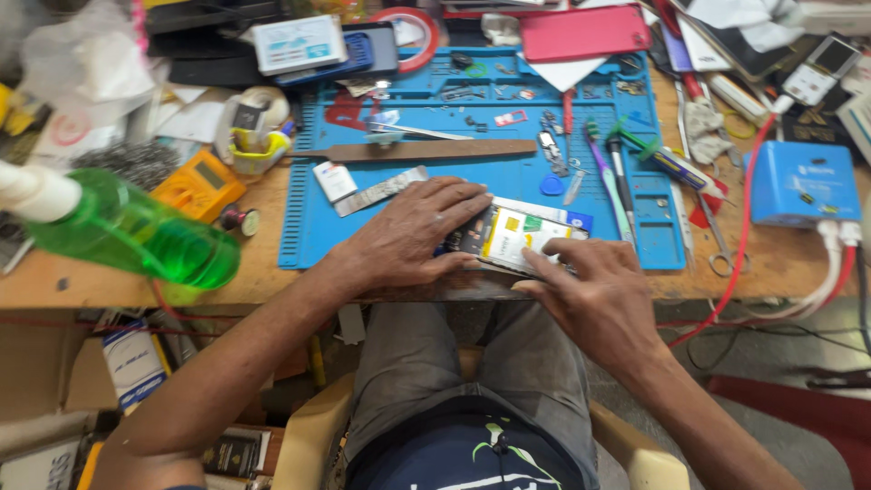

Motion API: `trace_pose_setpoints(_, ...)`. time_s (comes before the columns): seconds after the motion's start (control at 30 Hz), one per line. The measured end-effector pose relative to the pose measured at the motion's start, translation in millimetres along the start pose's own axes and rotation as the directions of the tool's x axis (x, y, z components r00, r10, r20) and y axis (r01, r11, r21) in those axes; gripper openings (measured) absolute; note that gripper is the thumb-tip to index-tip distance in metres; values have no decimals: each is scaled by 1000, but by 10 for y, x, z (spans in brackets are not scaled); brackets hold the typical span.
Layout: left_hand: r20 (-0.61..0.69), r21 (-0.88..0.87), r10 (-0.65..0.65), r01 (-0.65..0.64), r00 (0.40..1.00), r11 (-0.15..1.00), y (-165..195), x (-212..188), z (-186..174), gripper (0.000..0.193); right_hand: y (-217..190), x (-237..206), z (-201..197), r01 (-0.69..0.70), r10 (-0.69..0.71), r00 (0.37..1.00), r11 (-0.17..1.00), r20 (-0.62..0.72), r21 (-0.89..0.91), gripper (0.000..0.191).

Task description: The person handles a disassembled smartphone, connecting a charging cable to the battery and observing the screen light up. They then disconnect the cable and continue manipulating small internal components on a cluttered workbench.

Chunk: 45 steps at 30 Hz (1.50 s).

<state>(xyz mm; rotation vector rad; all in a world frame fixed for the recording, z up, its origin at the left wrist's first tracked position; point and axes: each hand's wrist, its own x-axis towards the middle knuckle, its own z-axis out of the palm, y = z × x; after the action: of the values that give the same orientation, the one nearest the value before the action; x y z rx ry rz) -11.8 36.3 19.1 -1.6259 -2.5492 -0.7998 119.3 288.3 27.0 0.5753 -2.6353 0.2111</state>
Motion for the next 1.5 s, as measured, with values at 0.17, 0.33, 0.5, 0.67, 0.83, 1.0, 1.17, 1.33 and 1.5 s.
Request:
trace_pose_setpoints(0.17,-21,48,-29,30,999,998,-62,-15,6,73,121,-209,-216,-305,305,952,948,17,85,70)
trace_pose_setpoints(0.33,-61,79,-86,90,994,993,-42,-89,16,75,128,-209,-39,-437,429,899,880,85,185,65)
trace_pose_setpoints(0.5,-127,118,-211,226,969,967,-34,-251,-70,76,181,102,170,-443,445,892,828,77,344,51)
trace_pose_setpoints(0.67,-219,230,-109,160,970,960,36,-333,-123,75,233,206,188,-286,299,954,900,13,330,46)
trace_pose_setpoints(0.83,-193,163,-43,76,980,984,176,-219,-26,65,233,206,210,-329,359,933,878,-25,349,31)
trace_pose_setpoints(1.0,-194,68,15,-2,981,998,142,43,52,50,201,270,221,-335,366,930,884,-39,325,22)
trace_pose_setpoints(1.17,-143,50,111,-105,984,993,-15,292,106,46,180,308,221,-302,311,950,911,15,282,21)
trace_pose_setpoints(1.33,-76,52,133,-130,988,990,-143,428,148,40,170,298,234,-271,283,959,921,-6,279,20)
trace_pose_setpoints(1.5,4,82,261,-260,965,962,-230,650,99,20,192,277,242,-237,255,967,916,-15,324,20)
